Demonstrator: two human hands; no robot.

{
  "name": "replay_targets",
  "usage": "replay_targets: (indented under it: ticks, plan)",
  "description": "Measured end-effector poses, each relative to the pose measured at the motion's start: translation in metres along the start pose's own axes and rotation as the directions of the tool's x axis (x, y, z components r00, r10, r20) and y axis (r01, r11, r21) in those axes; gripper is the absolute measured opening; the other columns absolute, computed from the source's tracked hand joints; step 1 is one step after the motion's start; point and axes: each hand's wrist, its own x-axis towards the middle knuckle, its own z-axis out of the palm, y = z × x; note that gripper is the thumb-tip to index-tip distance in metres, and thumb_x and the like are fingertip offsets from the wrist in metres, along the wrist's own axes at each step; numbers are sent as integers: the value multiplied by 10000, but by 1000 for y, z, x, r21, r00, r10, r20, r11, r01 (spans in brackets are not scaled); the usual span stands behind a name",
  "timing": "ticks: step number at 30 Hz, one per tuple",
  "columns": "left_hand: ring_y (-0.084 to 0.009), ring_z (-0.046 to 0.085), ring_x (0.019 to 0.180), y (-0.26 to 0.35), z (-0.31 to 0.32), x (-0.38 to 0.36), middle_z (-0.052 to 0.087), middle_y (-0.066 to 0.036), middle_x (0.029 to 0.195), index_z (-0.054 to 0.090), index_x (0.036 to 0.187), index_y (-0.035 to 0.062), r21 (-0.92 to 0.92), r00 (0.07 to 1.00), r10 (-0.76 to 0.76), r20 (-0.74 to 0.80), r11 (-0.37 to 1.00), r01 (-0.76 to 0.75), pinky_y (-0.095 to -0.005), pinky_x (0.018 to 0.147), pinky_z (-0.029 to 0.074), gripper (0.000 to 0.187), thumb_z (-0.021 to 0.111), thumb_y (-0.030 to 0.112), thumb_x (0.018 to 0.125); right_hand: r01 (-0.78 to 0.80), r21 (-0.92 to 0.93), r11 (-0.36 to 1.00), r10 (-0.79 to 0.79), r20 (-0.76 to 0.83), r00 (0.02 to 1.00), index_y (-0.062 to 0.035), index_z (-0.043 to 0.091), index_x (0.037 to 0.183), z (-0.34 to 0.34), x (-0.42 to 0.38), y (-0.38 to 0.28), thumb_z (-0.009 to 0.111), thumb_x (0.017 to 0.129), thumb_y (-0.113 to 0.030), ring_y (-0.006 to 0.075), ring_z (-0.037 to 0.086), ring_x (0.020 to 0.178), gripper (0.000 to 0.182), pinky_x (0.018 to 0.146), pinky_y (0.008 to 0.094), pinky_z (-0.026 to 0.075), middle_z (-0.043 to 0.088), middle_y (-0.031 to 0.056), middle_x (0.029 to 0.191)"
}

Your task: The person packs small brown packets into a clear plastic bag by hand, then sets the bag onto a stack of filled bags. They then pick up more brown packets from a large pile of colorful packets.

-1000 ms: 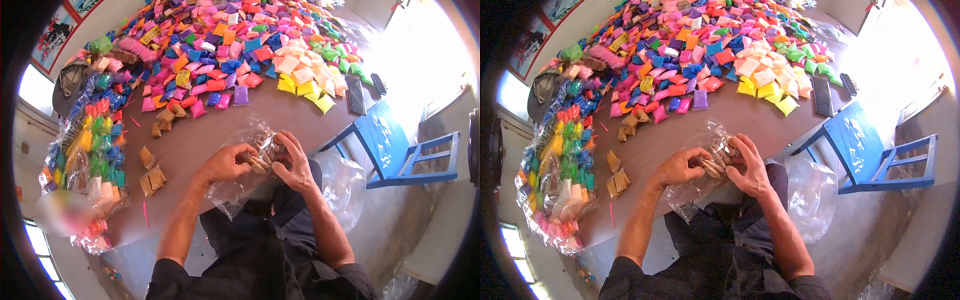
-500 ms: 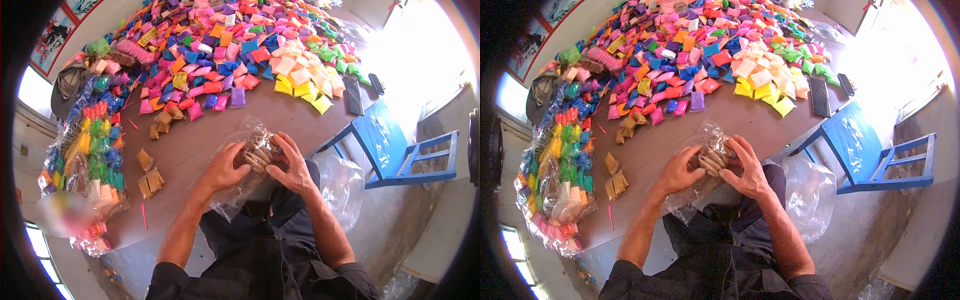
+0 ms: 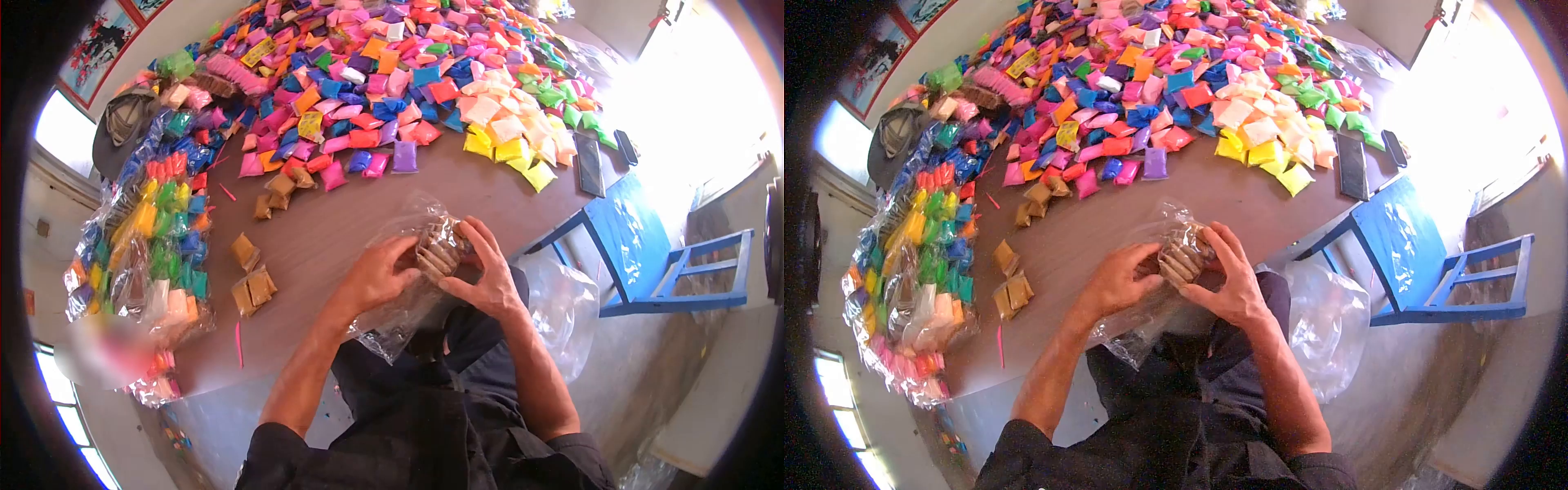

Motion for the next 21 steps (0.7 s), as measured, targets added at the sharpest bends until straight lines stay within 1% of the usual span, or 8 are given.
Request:
replay_targets:
  ticks: [4, 7, 9, 11, 13, 16, 19, 21]
  plan:
    - [-265, 713, 1158, 3, -10, -13, 678, -187, 1330, 571, 1445, -8, 162, 999, -1, -51, 987, 10, -386, 953, 593, 579, 763, 141, 920, 10, -22, 1000, -10, -11, 1000, -20, 456, 1566, 3, 0, 5, 945, 734, -204, 306, 451, 1479, 983, 1105, 417, 530, 346, 195, 1644]
    - [-274, 730, 1101, 23, -46, -37, 707, -174, 1298, 615, 1408, 21, -71, 959, -193, -206, 981, 182, -396, 941, 590, 525, 759, 170, 926, -13, 25, 1000, 13, -15, 1000, -18, 452, 1570, 5, 1, 3, 953, 721, -176, 290, 450, 1480, 998, 1118, 420, 522, 340, 169, 1654]
    - [-319, 763, 949, 8, -77, -61, 733, -195, 1221, 677, 1326, 53, 9, 866, -230, -444, 965, 261, -415, 796, 604, 486, 782, 286, 912, -23, 101, 995, 24, -13, 1000, -16, 444, 1577, 7, 1, 3, 949, 722, -140, 275, 458, 1474, 1000, 1136, 409, 509, 331, 151, 1663]
    - [-312, 750, 1030, -12, -120, -89, 739, -182, 1217, 718, 1257, 49, 244, 782, -313, -539, 831, 501, -415, 847, 590, 464, 783, 338, 900, -29, 133, 991, 31, -13, 999, -14, 441, 1579, 7, 1, 3, 945, 725, -129, 271, 464, 1470, 999, 1141, 408, 505, 329, 149, 1666]
    - [-316, 724, 1112, -52, -150, -122, 738, -181, 1223, 735, 1226, 42, 469, 721, -327, -611, 584, 662, -421, 931, 562, 449, 747, 359, 909, -30, 131, 991, 31, -7, 999, -5, 438, 1578, 6, 1, 2, 934, 734, -107, 270, 473, 1460, 984, 1144, 409, 503, 332, 143, 1666]
    - [-352, 720, 1097, -112, -171, -177, 754, -200, 1181, 750, 1207, 42, 504, 736, -280, -617, 577, 643, -425, 960, 554, 450, 751, 365, 892, -30, 134, 990, 31, -10, 999, -3, 439, 1577, 6, 0, 2, 927, 742, -102, 269, 481, 1451, 972, 1140, 409, 505, 337, 139, 1664]
    - [-313, 701, 1158, -117, -177, -195, 728, -198, 1265, 737, 1239, 28, 210, 662, -490, -567, 691, 691, -405, 981, 542, 457, 707, 315, 885, -31, 148, 989, 33, -12, 999, -3, 440, 1577, 8, 0, 3, 923, 748, -103, 268, 489, 1445, 964, 1136, 407, 506, 339, 137, 1664]
    - [-292, 702, 1153, -117, -178, -204, 735, -182, 1262, 726, 1275, 30, 114, 652, -547, -526, 714, 691, -392, 984, 543, 476, 716, 290, 876, -27, 154, 988, 30, -13, 999, -3, 440, 1577, 8, 0, 6, 922, 751, -107, 268, 492, 1443, 962, 1133, 406, 507, 339, 137, 1665]
